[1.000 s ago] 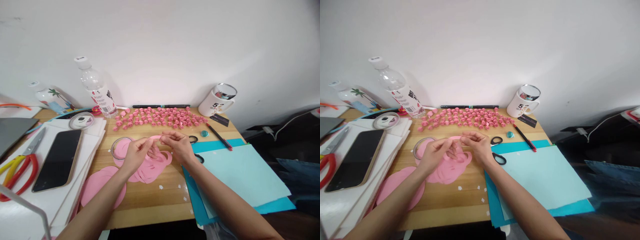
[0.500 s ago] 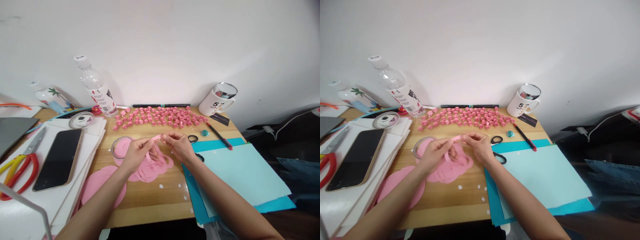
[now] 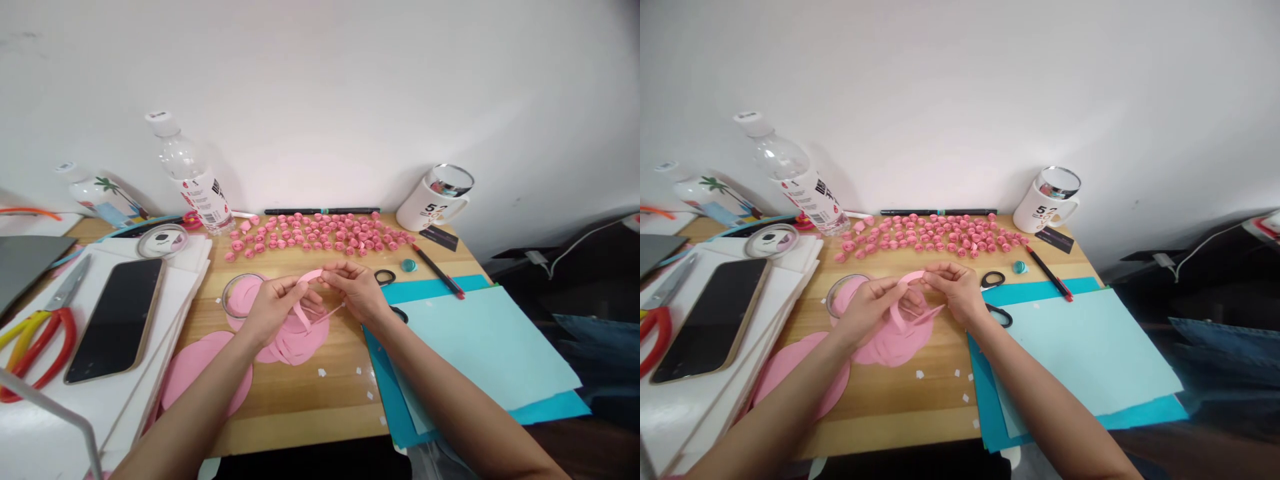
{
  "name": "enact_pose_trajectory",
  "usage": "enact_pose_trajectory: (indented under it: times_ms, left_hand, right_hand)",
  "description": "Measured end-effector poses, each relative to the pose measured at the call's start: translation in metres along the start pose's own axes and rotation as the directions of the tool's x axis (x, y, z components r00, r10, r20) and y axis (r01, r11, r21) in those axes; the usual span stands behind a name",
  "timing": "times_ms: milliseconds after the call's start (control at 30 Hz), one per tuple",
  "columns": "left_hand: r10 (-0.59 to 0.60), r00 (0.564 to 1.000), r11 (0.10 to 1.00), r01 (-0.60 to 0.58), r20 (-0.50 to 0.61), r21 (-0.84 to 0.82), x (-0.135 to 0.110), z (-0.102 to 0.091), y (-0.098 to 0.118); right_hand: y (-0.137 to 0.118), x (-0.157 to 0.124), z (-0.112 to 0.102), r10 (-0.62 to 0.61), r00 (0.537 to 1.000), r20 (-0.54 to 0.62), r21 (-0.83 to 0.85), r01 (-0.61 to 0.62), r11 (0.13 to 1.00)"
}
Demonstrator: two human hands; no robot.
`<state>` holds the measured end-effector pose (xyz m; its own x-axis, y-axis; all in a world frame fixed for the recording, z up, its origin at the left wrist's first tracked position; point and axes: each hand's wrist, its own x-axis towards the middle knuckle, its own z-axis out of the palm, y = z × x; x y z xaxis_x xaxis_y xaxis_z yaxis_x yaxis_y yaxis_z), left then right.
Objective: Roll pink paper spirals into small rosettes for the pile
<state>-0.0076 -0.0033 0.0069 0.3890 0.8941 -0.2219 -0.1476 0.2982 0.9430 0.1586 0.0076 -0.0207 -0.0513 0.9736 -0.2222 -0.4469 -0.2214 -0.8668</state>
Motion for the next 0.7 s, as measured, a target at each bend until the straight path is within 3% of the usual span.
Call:
enact_pose_trajectory:
  times_ms: [133,267,533,633,700]
  left_hand:
    - [0.092,0.994,0.984,-0.083,-0.054,0.156,-0.0017,0.0027,0.0042]
    - [0.099,0.994,0.985,-0.09,-0.053,0.15,-0.0014,0.0028,0.0049]
    - [-0.148,0.989,0.975,0.15,0.029,-0.162,0.0016,-0.0034,-0.0012]
    - [-0.166,0.986,0.98,0.164,-0.002,-0.115,0.0027,-0.0046,-0.0024]
    - [-0.117,0.991,0.993,0.117,-0.057,-0.006,0.003,-0.0039,-0.0019]
  right_hand:
    - [0.0006,0.0,0.0006,-0.015,1.0,-0.005,-0.039,0.015,0.999]
    - [0.0009,-0.0004,0.0015,-0.027,1.0,0.002,-0.043,0.027,0.999]
    - [-0.0015,0.0005,0.0021,0.014,0.999,-0.029,0.046,-0.012,0.999]
    - [-0.0012,0.0004,0.0021,0.05,0.999,-0.003,0.05,-0.05,0.997]
    - [0.0002,0.0006,0.0017,0.049,0.999,0.004,0.035,-0.049,0.998]
